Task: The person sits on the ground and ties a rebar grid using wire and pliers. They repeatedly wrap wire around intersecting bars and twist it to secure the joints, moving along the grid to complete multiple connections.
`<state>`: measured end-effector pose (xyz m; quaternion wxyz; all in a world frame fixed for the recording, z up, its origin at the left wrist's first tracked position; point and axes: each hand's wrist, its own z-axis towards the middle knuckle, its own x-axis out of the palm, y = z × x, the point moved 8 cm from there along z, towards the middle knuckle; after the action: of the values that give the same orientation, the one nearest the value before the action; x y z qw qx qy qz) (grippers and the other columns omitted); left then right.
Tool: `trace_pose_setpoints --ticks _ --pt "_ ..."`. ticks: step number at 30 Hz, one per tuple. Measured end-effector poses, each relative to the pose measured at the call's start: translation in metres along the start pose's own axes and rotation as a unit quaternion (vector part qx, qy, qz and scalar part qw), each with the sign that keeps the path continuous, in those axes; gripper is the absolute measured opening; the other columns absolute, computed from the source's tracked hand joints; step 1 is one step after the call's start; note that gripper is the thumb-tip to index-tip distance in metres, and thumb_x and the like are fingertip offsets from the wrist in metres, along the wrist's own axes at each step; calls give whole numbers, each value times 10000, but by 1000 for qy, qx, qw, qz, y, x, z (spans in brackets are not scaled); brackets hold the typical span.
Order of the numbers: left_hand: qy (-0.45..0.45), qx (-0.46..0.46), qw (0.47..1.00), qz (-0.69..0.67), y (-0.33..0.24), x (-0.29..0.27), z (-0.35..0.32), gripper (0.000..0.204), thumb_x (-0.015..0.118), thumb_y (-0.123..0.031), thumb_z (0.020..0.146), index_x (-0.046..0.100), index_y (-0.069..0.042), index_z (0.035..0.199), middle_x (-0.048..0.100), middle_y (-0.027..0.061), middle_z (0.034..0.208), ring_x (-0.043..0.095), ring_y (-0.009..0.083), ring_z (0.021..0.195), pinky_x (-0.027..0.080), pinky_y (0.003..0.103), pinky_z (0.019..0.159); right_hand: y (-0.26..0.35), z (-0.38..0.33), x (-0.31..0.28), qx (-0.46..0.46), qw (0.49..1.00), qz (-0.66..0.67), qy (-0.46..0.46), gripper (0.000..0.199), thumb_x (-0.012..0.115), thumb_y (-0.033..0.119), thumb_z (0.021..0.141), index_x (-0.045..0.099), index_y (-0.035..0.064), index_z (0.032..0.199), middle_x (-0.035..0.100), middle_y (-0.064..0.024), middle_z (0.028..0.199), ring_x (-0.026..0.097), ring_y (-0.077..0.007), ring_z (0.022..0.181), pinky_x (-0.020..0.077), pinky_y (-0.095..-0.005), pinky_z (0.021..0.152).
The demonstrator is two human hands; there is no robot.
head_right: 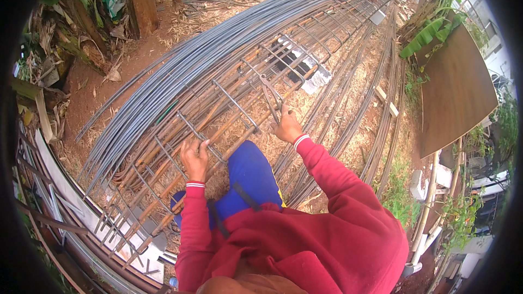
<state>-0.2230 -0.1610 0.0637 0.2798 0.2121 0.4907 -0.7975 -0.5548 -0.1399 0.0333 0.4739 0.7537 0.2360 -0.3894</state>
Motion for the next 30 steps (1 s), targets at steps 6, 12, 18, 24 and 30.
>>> trace_pose_setpoints --ticks 6,12,18,24,30 --pt "-22 -47 998 -26 -1 -13 -9 175 747 -149 825 697 -11 921 682 144 846 629 345 863 489 451 835 -11 18 -1 12 997 74 -33 574 564 75 760 454 -97 1296 607 -313 1044 611 -428 1031 474 -439 947" --pt "2 -258 894 -366 -17 12 -60 204 691 -198 943 697 0 989 678 31 834 592 74 675 483 250 598 16 -31 -44 -63 977 169 112 441 633 385 964 606 9 1193 561 12 707 520 -84 589 414 -284 513" --pt "115 -384 628 -667 -87 98 -63 405 597 -378 997 623 -22 1188 663 12 981 615 89 844 493 246 654 94 -90 -39 -363 902 -198 125 211 578 69 910 440 58 1069 635 -200 818 643 -440 728 487 -512 605" --pt "47 -361 474 -802 -82 116 -47 324 516 -283 1041 580 -21 1221 639 78 1197 622 159 1013 507 277 780 135 -92 -26 -426 786 -447 33 153 556 54 859 574 69 1010 599 -157 1083 610 -329 1041 494 -449 849" --pt "0 -333 346 -877 -64 124 -42 400 509 -241 1035 432 -57 1382 426 81 1510 565 220 1195 505 303 894 176 -86 -16 -499 688 -523 -65 334 554 133 891 587 44 1211 505 -183 1356 457 -363 1288 328 -541 1095"
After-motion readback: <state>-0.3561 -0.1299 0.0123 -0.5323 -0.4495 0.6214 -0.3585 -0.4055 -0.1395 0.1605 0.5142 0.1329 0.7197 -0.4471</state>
